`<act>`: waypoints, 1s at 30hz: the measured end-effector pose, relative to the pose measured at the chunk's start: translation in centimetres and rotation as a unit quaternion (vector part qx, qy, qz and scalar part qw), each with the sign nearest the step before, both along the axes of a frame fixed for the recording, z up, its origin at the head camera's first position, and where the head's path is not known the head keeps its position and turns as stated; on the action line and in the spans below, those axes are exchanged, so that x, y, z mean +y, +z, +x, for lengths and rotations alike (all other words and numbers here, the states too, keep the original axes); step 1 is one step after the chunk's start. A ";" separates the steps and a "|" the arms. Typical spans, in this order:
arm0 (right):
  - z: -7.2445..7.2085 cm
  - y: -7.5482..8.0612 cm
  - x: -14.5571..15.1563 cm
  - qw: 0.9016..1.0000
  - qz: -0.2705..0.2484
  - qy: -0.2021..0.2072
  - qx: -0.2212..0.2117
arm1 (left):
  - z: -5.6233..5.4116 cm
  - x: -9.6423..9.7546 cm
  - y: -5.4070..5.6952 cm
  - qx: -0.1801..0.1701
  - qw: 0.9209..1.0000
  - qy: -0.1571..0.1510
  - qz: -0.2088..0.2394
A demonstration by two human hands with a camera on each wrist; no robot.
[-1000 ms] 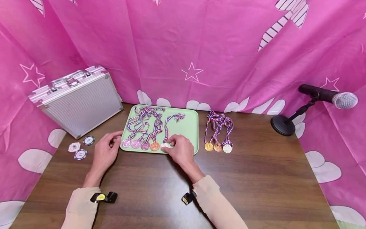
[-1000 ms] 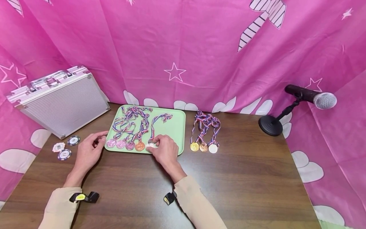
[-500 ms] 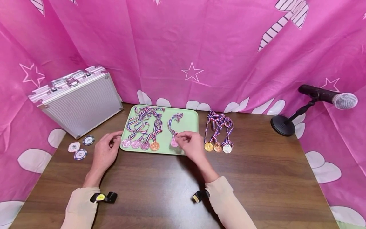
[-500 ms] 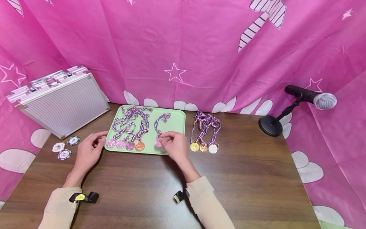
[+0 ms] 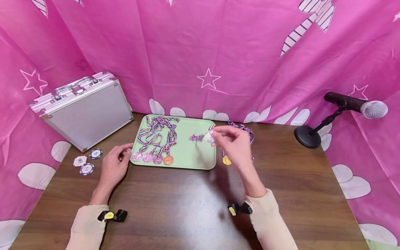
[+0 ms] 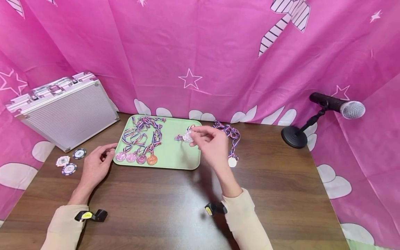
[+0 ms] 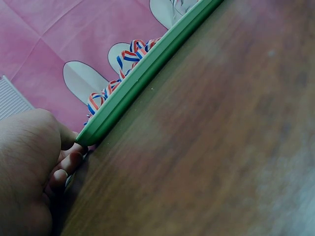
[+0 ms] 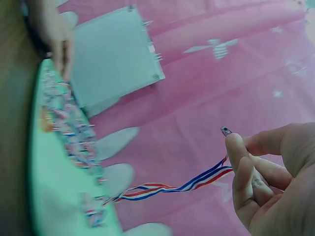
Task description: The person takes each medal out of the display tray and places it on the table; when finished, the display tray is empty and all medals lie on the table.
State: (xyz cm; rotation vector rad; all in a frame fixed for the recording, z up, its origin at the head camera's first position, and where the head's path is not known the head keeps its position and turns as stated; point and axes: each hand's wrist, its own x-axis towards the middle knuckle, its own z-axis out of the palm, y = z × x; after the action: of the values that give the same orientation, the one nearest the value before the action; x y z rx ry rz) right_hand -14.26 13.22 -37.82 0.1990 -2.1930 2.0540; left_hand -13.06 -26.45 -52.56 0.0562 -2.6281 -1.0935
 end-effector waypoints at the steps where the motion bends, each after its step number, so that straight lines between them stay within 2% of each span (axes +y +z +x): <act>1: 0.1 0.6 0.4 1.000 -0.002 -0.003 0.011 | 0.0 0.0 0.0 0.000 1.000 0.000 0.000; 6: 1.0 4.1 2.4 0.996 -0.014 -0.043 0.073 | 0.1 -0.1 0.0 -0.006 1.000 -0.001 -0.002; 10: 1.0 6.3 4.2 0.989 -0.065 -0.078 0.104 | 0.2 -0.2 0.0 -0.007 1.000 -0.003 -0.001; 14: -0.6 7.4 6.3 0.982 -0.093 -0.119 0.115 | 0.3 -0.2 -0.1 -0.002 1.000 -0.003 0.002; 17: -2.3 7.2 8.3 0.975 -0.093 -0.158 0.129 | 0.4 -0.3 -0.1 -0.008 1.000 -0.005 0.003; 20: -3.7 5.9 10.4 0.965 -0.101 -0.192 0.149 | 0.5 -0.3 -0.1 -0.014 1.000 -0.008 0.005; 23: -4.2 2.8 12.1 0.962 -0.098 -0.214 0.134 | 0.5 -0.3 -0.1 -0.018 1.000 -0.008 0.007; 25: -3.9 0.1 12.9 0.966 -0.094 -0.222 0.093 | 0.4 -0.3 -0.1 -0.020 1.000 -0.008 0.008; 27: -3.4 -2.7 13.5 0.971 -0.088 -0.223 0.028 | 0.3 -0.3 0.0 -0.022 1.000 -0.008 0.010; 30: -2.4 -6.2 14.1 0.972 -0.072 -0.219 -0.053 | 0.2 -0.3 0.0 -0.019 1.000 -0.006 0.013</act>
State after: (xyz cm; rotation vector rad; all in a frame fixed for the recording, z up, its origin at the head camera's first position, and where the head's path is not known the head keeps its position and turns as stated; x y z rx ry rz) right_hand -16.65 27.34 -44.00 -0.3845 -1.9088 1.9878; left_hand -12.82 -26.76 -52.58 0.0681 -2.6513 -1.1409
